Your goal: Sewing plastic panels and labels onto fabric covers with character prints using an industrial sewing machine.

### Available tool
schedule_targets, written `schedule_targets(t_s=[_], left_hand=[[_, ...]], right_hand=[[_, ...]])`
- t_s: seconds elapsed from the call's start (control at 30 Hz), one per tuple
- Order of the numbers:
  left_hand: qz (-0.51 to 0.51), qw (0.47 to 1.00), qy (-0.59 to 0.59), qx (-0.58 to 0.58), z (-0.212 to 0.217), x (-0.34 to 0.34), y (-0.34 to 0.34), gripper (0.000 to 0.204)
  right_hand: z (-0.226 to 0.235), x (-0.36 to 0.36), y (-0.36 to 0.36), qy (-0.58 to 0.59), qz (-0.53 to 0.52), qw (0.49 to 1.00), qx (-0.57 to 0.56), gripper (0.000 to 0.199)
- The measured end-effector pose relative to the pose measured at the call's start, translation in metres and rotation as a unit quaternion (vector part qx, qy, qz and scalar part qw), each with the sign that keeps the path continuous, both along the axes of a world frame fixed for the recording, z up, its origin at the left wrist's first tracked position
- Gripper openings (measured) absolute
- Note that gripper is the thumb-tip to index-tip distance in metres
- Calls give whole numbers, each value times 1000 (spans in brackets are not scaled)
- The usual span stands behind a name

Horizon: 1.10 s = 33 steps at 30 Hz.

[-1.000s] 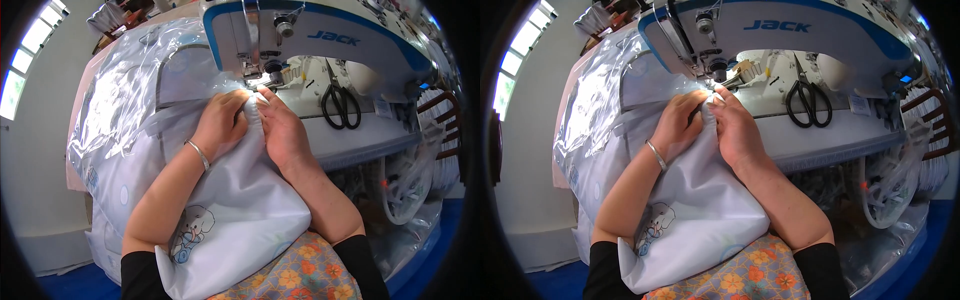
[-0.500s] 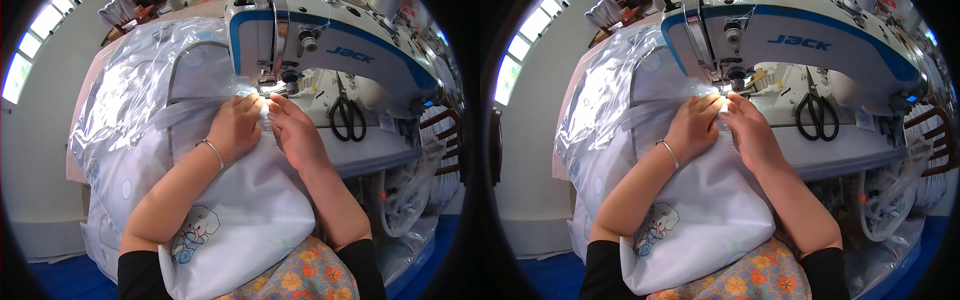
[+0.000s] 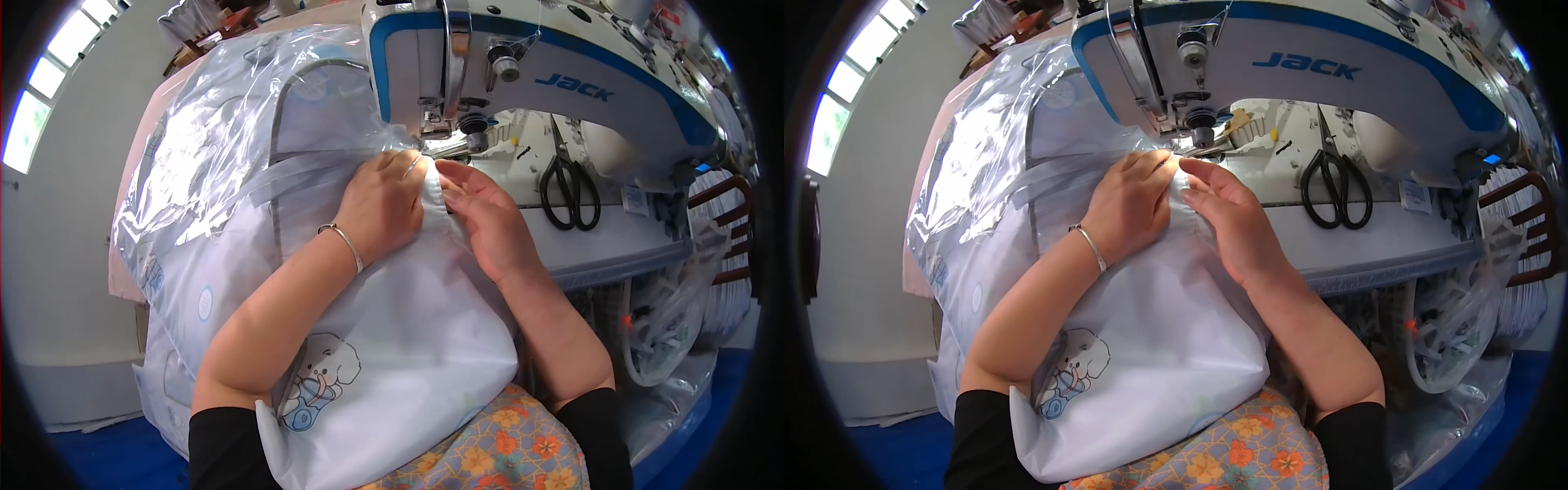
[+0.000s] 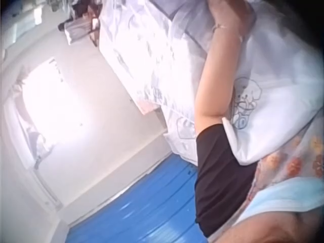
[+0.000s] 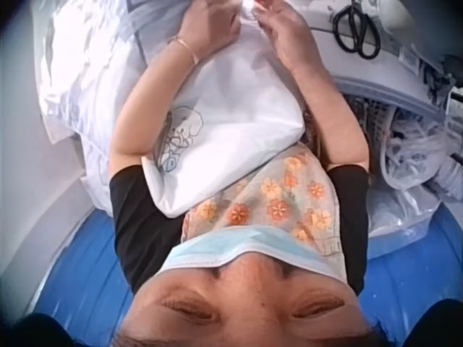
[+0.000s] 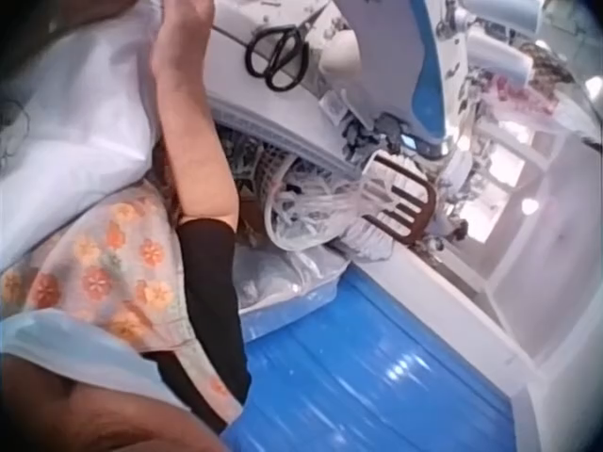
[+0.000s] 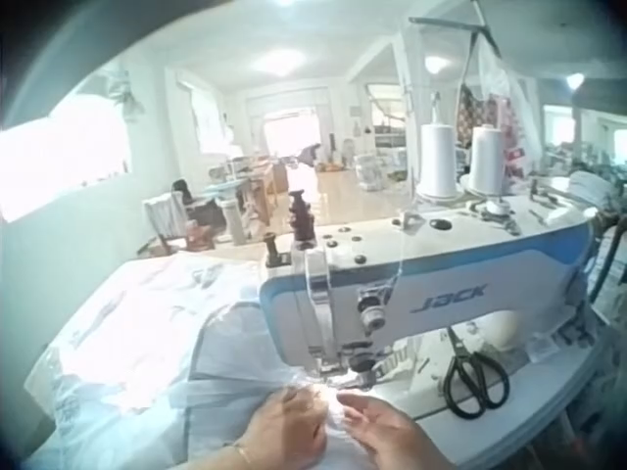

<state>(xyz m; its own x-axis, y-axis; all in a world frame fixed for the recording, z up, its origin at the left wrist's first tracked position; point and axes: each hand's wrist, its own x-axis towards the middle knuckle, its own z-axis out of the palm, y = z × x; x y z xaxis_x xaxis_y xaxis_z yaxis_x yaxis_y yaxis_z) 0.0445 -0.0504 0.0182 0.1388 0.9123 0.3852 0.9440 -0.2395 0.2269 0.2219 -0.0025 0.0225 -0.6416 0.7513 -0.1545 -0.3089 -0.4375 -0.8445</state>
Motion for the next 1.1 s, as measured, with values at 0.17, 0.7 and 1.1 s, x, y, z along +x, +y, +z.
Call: schedule_targets(t_s=[0.17,0.7,1.1], left_hand=[[-4,1000,16,20,3,1,0,42],[-24,1000,0,-6,9,3,-9,43],[-121,992,-39,-2,3,-3,-38,36]], right_hand=[[10,8,26,-130,-103,972,168,21],[24,26,50,-298,-115,700,639,12],[-1,70,-13,-195,87,661,719,33]])
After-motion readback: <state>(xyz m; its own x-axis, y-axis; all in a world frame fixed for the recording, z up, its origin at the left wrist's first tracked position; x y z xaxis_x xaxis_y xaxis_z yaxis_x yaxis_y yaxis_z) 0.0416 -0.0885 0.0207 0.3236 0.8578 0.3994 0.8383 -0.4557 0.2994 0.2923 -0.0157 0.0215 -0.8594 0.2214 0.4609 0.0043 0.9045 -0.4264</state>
